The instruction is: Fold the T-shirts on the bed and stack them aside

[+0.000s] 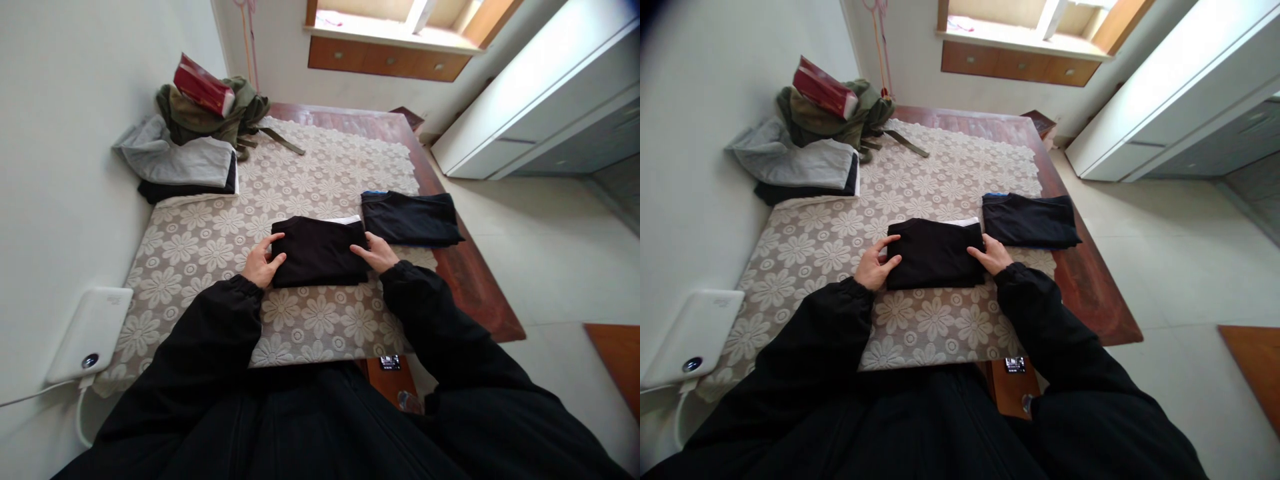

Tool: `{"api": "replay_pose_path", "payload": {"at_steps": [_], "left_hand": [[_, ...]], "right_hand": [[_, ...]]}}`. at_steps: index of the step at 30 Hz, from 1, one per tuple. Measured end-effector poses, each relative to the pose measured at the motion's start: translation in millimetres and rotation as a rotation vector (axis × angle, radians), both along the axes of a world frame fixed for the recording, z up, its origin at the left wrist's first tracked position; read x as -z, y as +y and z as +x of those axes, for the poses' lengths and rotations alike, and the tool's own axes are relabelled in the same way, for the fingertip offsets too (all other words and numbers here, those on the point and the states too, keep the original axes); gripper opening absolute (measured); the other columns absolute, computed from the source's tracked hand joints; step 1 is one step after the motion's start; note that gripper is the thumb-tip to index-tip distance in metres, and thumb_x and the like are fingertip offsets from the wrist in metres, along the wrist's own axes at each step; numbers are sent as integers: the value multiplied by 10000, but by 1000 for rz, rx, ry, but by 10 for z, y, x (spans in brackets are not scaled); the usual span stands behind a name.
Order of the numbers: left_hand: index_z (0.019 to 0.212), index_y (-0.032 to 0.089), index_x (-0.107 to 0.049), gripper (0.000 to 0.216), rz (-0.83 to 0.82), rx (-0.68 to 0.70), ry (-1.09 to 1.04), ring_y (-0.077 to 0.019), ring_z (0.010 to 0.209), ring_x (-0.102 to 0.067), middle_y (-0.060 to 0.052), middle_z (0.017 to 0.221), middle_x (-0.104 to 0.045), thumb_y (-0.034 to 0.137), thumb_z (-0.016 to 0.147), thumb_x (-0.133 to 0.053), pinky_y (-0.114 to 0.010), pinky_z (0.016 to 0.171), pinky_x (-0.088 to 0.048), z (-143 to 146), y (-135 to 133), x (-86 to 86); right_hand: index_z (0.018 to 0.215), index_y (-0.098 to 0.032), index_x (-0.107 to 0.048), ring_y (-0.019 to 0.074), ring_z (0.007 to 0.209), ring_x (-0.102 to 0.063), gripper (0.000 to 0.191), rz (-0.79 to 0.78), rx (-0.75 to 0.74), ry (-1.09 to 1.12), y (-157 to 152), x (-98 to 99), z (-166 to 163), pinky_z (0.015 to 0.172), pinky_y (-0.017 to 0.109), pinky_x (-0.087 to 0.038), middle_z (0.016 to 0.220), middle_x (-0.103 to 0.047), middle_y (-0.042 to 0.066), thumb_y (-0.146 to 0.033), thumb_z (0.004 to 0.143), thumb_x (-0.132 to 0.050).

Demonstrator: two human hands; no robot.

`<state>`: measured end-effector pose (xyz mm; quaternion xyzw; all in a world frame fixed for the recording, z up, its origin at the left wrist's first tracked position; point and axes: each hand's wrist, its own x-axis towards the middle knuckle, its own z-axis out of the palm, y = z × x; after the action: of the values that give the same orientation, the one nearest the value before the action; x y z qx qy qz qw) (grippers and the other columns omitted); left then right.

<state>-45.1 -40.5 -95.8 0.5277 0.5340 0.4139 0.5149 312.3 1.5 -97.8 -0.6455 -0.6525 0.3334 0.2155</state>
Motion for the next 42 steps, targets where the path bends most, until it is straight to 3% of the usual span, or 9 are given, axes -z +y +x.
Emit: {"api": "replay_pose_path", "payload": {"at_steps": [4,6,11,15,23,29,33,35,42], "left_hand": [[1381,232,-678,576,63,-80,8,-189,885,-760,-79,1380,-700,268,808,-726,-276,737,-644,-55,16,-73],[1361,232,-695,557,107,-124,42,-190,916,-752,-72,1378,-706,237,804,-712,-279,776,-640,-124,48,-81],[1340,234,-710,542,172,-191,201,-220,965,-748,-67,1320,-742,181,803,-662,-346,874,-638,-267,106,-28],[1355,241,-697,534,226,-217,254,-227,985,-749,-62,1318,-744,172,829,-636,-401,972,-618,-278,101,1],[1377,224,-675,545,278,-259,253,-266,1201,-710,-63,1366,-730,150,841,-608,-431,1115,-551,-281,90,-9],[1349,238,-668,483,360,-286,428,-286,1279,-667,-72,1370,-724,254,867,-695,-458,1159,-511,-266,109,55],[1373,222,-650,497,389,-257,524,-293,1289,-658,-98,1373,-715,252,879,-694,-460,1166,-500,-264,90,36],[1387,217,-639,497,382,-238,553,-295,1298,-653,-104,1382,-708,249,893,-678,-459,1169,-497,-267,78,9],[1407,234,-619,499,351,-227,568,-297,1302,-650,-98,1392,-698,248,910,-660,-460,1163,-499,-277,77,0]], "right_hand": [[984,-233,-663,287,869,-750,374,-110,-14,282,-15,16,-65,769,418,-622,925,-782,68,-507,759,-781],[1002,-238,-674,286,851,-751,379,-126,-43,309,-17,22,-138,755,418,-625,893,-781,61,-516,770,-785],[1011,-229,-680,237,754,-701,352,21,-79,50,23,-11,-306,741,379,-580,843,-749,38,-492,795,-772],[1222,-217,-644,208,685,-654,494,107,-93,-121,17,-57,-340,737,376,-552,860,-725,21,-490,822,-738],[1473,-165,-528,279,901,-678,719,239,-127,-103,12,25,-371,943,500,-574,1210,-703,153,-540,873,-654],[1569,-201,-444,302,955,-670,907,250,-143,-99,42,85,-383,978,536,-562,1249,-687,153,-604,812,-741],[1669,-218,-276,283,919,-651,1076,248,-158,-99,44,99,-358,954,530,-570,1269,-670,143,-563,784,-783],[1681,-226,-257,294,974,-647,1070,260,-188,-111,49,96,-357,985,533,-557,1274,-653,145,-547,798,-771],[1521,-268,-553,379,1240,-579,729,252,-200,-257,4,47,-460,1100,580,-491,1270,-613,154,-553,862,-682]]}}
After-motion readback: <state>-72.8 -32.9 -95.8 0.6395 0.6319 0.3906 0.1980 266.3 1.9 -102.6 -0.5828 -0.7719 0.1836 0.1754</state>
